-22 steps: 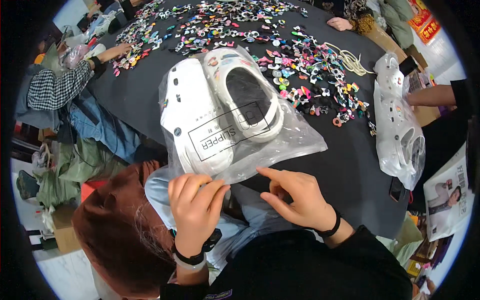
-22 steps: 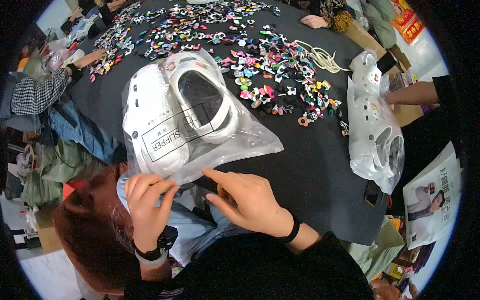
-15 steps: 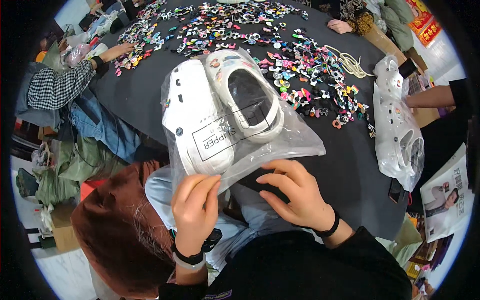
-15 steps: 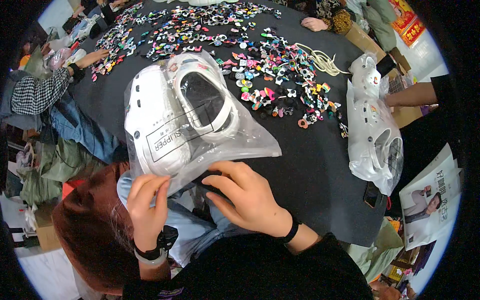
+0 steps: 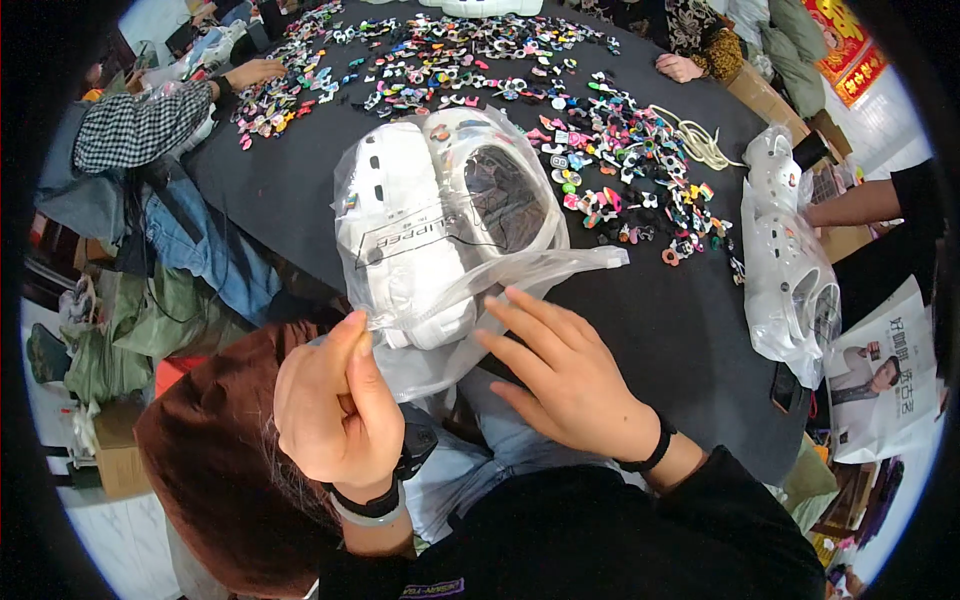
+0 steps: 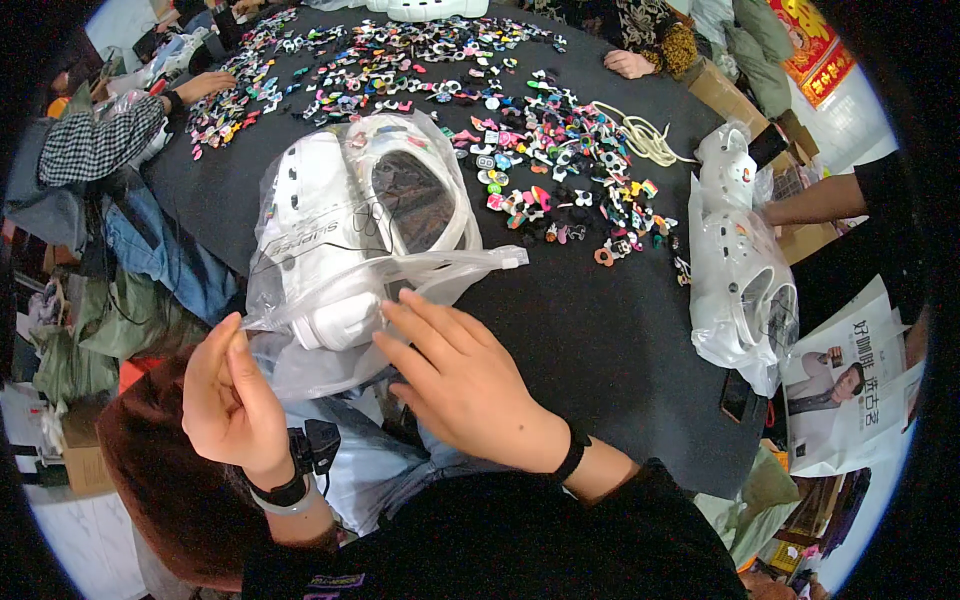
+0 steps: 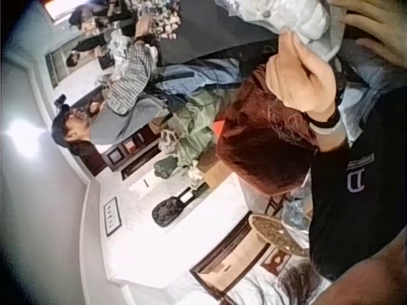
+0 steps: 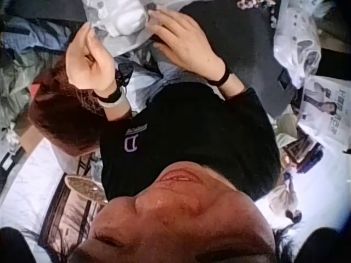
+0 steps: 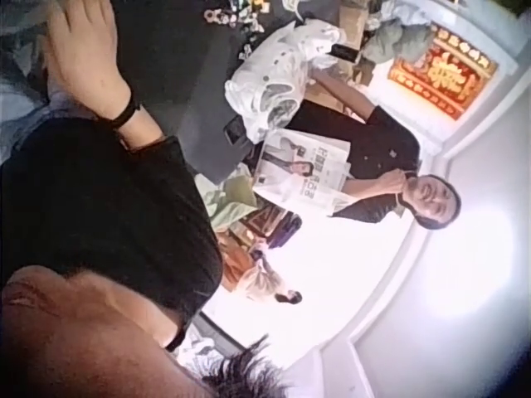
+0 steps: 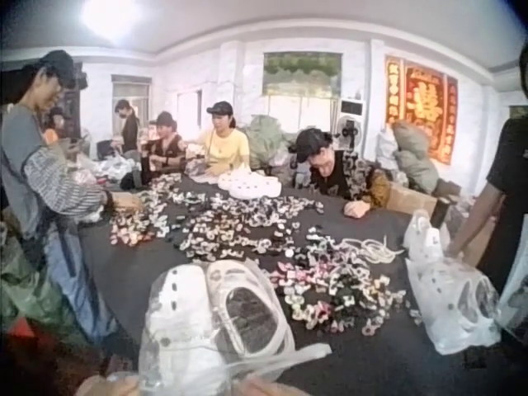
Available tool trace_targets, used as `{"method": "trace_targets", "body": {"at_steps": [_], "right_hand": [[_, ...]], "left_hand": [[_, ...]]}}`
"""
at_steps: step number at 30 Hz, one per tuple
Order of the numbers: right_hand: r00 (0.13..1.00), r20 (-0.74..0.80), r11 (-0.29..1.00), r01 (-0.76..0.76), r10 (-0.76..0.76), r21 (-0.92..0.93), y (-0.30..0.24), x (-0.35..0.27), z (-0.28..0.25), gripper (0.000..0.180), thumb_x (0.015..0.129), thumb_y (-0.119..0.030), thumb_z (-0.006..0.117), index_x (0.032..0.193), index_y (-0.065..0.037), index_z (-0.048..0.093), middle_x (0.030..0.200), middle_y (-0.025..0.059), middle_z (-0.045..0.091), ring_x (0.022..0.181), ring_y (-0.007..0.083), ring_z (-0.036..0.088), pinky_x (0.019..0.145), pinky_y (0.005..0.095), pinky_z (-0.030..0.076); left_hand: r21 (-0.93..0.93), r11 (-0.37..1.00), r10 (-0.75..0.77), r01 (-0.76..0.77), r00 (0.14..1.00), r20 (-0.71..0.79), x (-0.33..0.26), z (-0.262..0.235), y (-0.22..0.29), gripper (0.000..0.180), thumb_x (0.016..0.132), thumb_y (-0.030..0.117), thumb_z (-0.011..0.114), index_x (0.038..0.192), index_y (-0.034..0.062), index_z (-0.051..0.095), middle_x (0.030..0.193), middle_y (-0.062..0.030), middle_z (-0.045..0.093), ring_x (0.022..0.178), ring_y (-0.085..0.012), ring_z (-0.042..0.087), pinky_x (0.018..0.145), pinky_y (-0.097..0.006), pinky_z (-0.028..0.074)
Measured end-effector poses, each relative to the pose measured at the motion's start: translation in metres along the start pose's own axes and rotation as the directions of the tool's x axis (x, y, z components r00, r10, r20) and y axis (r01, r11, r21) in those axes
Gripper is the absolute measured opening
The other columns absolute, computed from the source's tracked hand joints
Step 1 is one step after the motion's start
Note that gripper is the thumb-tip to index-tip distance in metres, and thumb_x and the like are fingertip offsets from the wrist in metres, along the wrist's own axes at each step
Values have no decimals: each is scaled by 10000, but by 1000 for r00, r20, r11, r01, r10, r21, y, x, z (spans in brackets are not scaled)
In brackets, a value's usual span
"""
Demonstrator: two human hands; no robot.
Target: The person is removing shoes from a plastic bag and then preparing them by cleaning and checking charms before placing them back into packaging.
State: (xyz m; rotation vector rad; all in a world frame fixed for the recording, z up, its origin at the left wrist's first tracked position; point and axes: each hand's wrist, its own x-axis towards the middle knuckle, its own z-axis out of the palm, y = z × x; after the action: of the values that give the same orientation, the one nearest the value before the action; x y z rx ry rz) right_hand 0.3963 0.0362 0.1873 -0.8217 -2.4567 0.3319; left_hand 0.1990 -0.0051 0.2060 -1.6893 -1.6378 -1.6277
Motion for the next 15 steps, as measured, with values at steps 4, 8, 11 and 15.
{"method": "trace_targets", "body": {"at_steps": [4,8,11,15], "right_hand": [[996,16,986,-80,83,-148,10,1,6,550,772,-215,725,1270,-72,537,1293,135,517,1102,285,543,918,424,401],[983,73,958,-143,166,-247,11,-10,-5,551,759,-251,723,1238,-38,554,1297,176,519,1013,284,583,809,384,444],[936,197,926,-226,292,-301,11,-20,-10,583,751,-248,731,1253,-27,535,1286,190,525,967,294,603,741,361,469],[952,167,966,-251,258,-63,6,-6,-8,614,779,-202,725,1308,-7,482,1320,209,499,1036,350,579,858,403,481]], "left_hand": [[-18,999,-40,40,999,0,-1,1,11,125,797,-88,641,916,-77,675,676,-108,644,464,-173,497,477,-292,384],[-114,986,-107,119,989,106,-13,-2,13,156,827,-89,620,979,-81,649,808,-173,707,570,-200,634,593,-283,507],[-291,892,-279,347,928,248,-28,5,21,190,848,-74,599,1036,-67,569,1070,-268,650,887,-303,681,737,-311,527],[-301,918,-146,259,926,349,-55,6,16,198,821,-26,629,974,-23,503,1278,-318,501,1212,-451,487,1034,-494,352]]}}
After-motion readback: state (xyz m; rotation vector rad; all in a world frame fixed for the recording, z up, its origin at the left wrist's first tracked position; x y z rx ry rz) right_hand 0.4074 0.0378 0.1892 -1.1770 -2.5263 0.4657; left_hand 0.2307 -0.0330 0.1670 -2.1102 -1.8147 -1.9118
